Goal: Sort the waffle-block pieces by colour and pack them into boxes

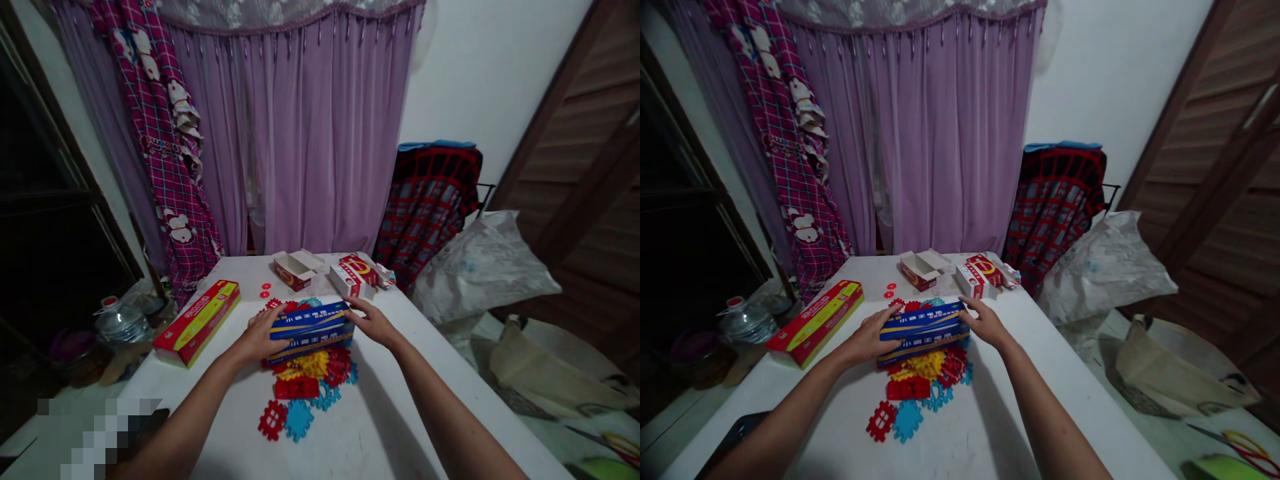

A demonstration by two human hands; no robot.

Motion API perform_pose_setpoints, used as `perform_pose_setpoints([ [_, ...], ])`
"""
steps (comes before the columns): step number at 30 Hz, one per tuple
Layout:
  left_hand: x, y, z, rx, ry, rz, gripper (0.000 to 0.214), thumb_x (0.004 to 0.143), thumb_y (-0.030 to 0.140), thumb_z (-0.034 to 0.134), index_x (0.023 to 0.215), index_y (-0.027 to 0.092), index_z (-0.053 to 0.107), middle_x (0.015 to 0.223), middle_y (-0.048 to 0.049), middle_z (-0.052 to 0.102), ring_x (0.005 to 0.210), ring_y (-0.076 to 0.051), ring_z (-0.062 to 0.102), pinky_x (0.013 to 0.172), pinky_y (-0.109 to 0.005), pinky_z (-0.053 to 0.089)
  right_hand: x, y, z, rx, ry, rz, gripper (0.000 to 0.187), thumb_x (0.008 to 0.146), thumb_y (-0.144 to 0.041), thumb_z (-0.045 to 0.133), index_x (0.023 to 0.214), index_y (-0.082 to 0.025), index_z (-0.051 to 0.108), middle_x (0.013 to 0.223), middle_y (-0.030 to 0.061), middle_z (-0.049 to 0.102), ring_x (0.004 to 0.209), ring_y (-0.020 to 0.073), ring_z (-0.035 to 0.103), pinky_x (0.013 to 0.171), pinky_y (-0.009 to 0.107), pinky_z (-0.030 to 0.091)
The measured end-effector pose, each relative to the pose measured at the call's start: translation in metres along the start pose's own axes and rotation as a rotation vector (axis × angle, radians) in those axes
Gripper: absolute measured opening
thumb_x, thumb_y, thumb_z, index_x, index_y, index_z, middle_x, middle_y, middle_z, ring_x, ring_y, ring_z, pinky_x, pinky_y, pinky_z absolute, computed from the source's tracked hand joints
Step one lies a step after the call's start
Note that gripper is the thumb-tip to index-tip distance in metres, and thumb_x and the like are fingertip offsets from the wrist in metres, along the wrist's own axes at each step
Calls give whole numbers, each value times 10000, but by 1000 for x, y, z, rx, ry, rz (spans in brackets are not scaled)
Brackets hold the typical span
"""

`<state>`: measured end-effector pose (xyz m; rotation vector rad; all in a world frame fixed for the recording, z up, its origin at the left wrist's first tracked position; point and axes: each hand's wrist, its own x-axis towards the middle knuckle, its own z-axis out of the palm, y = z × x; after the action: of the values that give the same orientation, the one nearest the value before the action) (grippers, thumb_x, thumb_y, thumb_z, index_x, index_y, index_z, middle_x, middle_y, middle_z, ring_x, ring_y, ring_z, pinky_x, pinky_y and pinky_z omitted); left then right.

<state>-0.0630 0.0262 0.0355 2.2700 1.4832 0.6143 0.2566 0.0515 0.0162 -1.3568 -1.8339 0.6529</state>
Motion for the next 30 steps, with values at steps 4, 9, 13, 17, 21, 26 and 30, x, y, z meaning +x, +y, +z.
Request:
perform_pose_setpoints([
  [4, 5, -4, 3, 55, -80, 51, 665, 750, 407, 676, 1374, 273, 488, 1427, -91, 508, 1334, -298, 424, 1105, -466, 297, -10, 15, -4, -34, -163, -43, 432, 782, -322, 642, 1202, -223, 664, 1352, 113, 570, 1187, 257, 573, 891, 384, 537],
  [9, 6, -2, -2, 103, -94, 66, 519, 849, 464, 550, 1334, 279, 541, 1392, -89, 551, 1314, -287, 455, 1105, -467, 284, -1, 10, -7, -202, -258, -81, 510, 767, -282, 649, 1265, -178, 619, 1324, 144, 571, 1119, 249, 609, 913, 380, 518],
  [13, 9, 0, -2, 170, -153, 60, 616, 776, 451, 623, 1357, 274, 520, 1404, -106, 544, 1314, -309, 458, 1121, -490, 245, 13, 3, -9, -262, -353, -86, 649, 659, -292, 740, 1285, -183, 608, 1311, 138, 588, 1091, 265, 623, 947, 394, 494],
  [17, 11, 1, 1, 216, -180, 63, 662, 717, 425, 676, 1340, 259, 526, 1398, -127, 543, 1295, -332, 478, 1139, -538, 188, 19, -1, -6, -336, -397, -104, 768, 606, -307, 774, 1341, -227, 564, 1348, 121, 566, 1159, 293, 585, 999, 408, 445],
  [21, 10, 0, 3, 298, -107, 135, 624, 748, 397, 662, 1335, 239, 520, 1351, -134, 546, 1255, -323, 489, 1121, -510, 231, 13, -7, -3, -417, -381, -140, 798, 660, -295, 733, 1413, -207, 482, 1446, 160, 452, 1197, 302, 559, 1017, 411, 421],
  [26, 9, -6, 4, 334, -60, 204, 578, 791, 373, 638, 1335, 214, 524, 1313, -130, 566, 1196, -306, 511, 1076, -435, 315, 5, -18, -3, -602, -390, -216, 774, 731, -298, 671, 1449, -150, 422, 1441, 194, 441, 1151, 310, 592, 954, 406, 471],
  [30, 11, -7, 1, 303, -70, 206, 491, 847, 391, 566, 1304, 211, 545, 1322, -119, 590, 1205, -281, 530, 1088, -423, 309, 8, -22, -4, -649, -420, -216, 754, 745, -303, 667, 1453, -203, 424, 1453, 159, 453, 1160, 299, 592, 961, 390, 464],
])
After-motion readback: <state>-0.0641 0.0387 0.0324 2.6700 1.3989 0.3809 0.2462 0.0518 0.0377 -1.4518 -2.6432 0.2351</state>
